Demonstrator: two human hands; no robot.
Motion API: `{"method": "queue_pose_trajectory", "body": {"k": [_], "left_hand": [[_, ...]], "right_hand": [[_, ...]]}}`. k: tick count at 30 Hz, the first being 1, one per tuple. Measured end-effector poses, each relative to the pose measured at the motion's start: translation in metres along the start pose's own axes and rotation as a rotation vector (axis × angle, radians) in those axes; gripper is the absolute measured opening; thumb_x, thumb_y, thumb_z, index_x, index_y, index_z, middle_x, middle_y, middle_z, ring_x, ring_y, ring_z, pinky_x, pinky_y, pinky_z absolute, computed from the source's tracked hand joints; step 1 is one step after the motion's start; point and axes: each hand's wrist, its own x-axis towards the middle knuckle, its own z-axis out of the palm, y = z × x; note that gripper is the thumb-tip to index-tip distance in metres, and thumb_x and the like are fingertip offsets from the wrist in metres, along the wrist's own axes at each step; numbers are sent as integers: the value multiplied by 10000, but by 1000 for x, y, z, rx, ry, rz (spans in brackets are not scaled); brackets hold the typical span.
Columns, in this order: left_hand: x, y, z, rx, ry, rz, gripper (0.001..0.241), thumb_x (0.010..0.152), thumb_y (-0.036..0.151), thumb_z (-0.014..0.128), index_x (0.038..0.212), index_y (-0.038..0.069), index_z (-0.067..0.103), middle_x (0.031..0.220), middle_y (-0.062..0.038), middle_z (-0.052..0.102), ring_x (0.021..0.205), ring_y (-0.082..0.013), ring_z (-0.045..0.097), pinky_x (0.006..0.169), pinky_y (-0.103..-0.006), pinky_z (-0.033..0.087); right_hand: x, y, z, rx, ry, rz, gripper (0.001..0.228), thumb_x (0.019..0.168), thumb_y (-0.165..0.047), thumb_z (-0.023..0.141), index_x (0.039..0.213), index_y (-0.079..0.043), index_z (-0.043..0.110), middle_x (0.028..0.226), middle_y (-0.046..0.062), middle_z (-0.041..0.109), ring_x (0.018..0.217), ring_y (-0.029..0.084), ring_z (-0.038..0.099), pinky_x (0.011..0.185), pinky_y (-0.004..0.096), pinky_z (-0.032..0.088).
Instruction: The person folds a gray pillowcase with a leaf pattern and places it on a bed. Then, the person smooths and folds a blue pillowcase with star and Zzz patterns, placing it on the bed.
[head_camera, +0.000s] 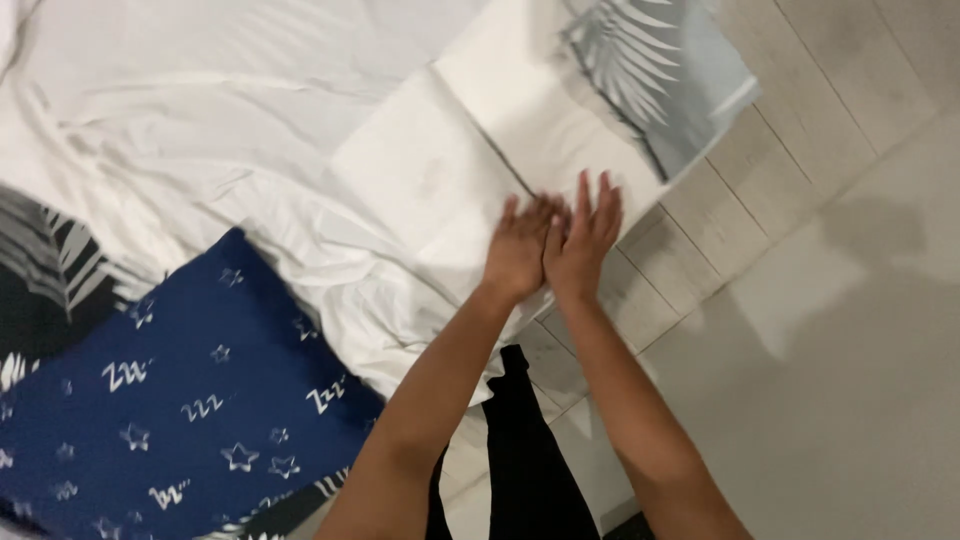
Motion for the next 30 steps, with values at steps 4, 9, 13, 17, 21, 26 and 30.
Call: {"method": "queue_pose_trajectory", "body": {"k": [4, 9, 13, 17, 21, 26, 30], "left_hand": [[-82, -37, -48, -272, -6, -296, 330, 1015, 182, 565, 1330, 143, 656, 1430, -33, 645, 1368, -218, 548, 1285, -473, 304], [-208, -117, -125, 6, 439, -566, 346, 1022, 195, 568, 1346, 119, 663, 1448, -100, 599, 1454, -328, 450, 1239, -590, 197], [-296, -156, -165, 110, 504, -815, 390, 1072, 244, 525, 1428, 111, 613, 1564, -110, 503, 1535, -387, 306, 1230, -664, 85], [-352, -172, -169, 130, 397, -798, 490, 1042, 325, 497, 1490, 137, 559, 1622, -101, 415, 1563, -363, 199, 1224, -686, 55], [-419, -199, -156, 127, 255, -729, 543, 1019, 405, 517, 1506, 165, 520, 1647, -72, 351, 1562, -337, 185, 1189, -728, 64], [-559, -283, -186, 225, 124, -831, 627, 1039, 477, 493, 1621, 303, 337, 1704, 34, 232, 1583, -279, 129, 1194, -737, 72], [-677, -349, -190, 277, 175, -965, 639, 1083, 502, 416, 1662, 274, 269, 1738, -8, 162, 1597, -286, 78, 1205, -726, 25]], "right_hand": [[-52, -76, -5, 222, -100, -186, 612, 1063, -127, 550, 1645, -136, 362, 1734, 131, 211, 1606, 419, 151, 1302, 609, 170], [-109, -156, 13, 353, -305, -353, 516, 1037, -183, 568, 1541, -115, 481, 1629, 127, 397, 1511, 380, 349, 1238, 505, 329], [-174, -223, 51, 296, -867, -227, 455, 999, -272, 573, 1442, -169, 582, 1395, 84, 622, 1301, 311, 592, 1102, 427, 472], [-268, -254, 122, 9, -956, -481, 666, 955, -374, 621, 1541, -146, 401, 1472, 189, 516, 1277, 399, 534, 1054, 513, 445], [-336, -254, 181, -155, -797, -581, 886, 913, -459, 687, 1546, -14, 255, 1466, 335, 414, 1296, 504, 446, 995, 621, 410], [-359, -262, 206, -414, -509, -568, 875, 930, -520, 686, 1646, -248, 263, 1567, 274, 375, 1334, 461, 461, 1009, 622, 421], [-370, -264, 221, -415, -466, -547, 877, 947, -512, 682, 1665, -249, 252, 1579, 277, 352, 1384, 461, 419, 1040, 645, 375]]}}
